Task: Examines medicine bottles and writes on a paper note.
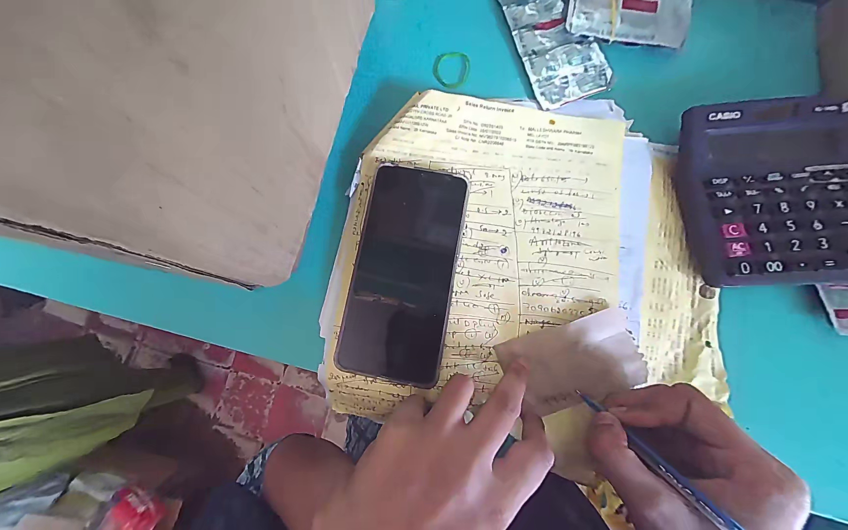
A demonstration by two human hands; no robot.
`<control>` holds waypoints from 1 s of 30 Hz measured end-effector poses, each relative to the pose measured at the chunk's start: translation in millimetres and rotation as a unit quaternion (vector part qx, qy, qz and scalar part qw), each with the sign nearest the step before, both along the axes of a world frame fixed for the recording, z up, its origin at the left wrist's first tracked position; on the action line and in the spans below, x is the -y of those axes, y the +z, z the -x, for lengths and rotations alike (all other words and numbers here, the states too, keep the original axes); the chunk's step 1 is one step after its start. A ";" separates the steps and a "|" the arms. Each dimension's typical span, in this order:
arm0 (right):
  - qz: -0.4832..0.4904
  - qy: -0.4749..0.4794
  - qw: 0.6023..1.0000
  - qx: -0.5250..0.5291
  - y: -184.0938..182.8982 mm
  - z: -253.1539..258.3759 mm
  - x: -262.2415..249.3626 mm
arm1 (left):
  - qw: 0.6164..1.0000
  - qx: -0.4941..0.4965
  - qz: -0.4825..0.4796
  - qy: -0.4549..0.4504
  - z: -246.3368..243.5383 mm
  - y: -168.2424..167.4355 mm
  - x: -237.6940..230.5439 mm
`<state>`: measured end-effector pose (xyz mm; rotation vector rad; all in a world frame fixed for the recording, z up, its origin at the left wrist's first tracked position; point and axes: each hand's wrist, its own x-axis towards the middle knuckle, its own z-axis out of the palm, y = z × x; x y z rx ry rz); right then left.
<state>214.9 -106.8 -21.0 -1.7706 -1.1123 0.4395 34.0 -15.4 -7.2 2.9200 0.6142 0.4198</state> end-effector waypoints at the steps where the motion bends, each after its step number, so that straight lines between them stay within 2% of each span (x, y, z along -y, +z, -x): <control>1: 0.008 0.002 1.000 -0.001 0.9 0.0 0.6 | 1.000 0.002 -0.002 0.002 -0.1 -0.5 0.4; 9: 0.040 0.027 0.999 0.015 7.6 -5.9 2.9 | 1.000 -0.003 0.003 0.002 -0.3 0.3 -0.2; 17: 0.018 0.051 0.998 -0.011 2.8 -13.9 4.4 | 1.000 0.000 0.003 -0.003 -0.2 0.3 -1.0; 20: -0.020 0.062 0.997 -0.047 -0.4 -14.6 4.6 | 1.000 0.001 -0.007 -0.004 -0.3 -0.4 -1.7; 25: -0.018 0.023 0.999 -0.030 -1.6 -10.9 1.2 | 1.000 0.006 -0.007 -0.001 -1.1 -1.3 -0.9; 30: -0.011 0.026 0.999 -0.022 -1.7 -13.0 2.1 | 1.000 0.001 -0.005 0.003 -1.5 -0.3 -0.2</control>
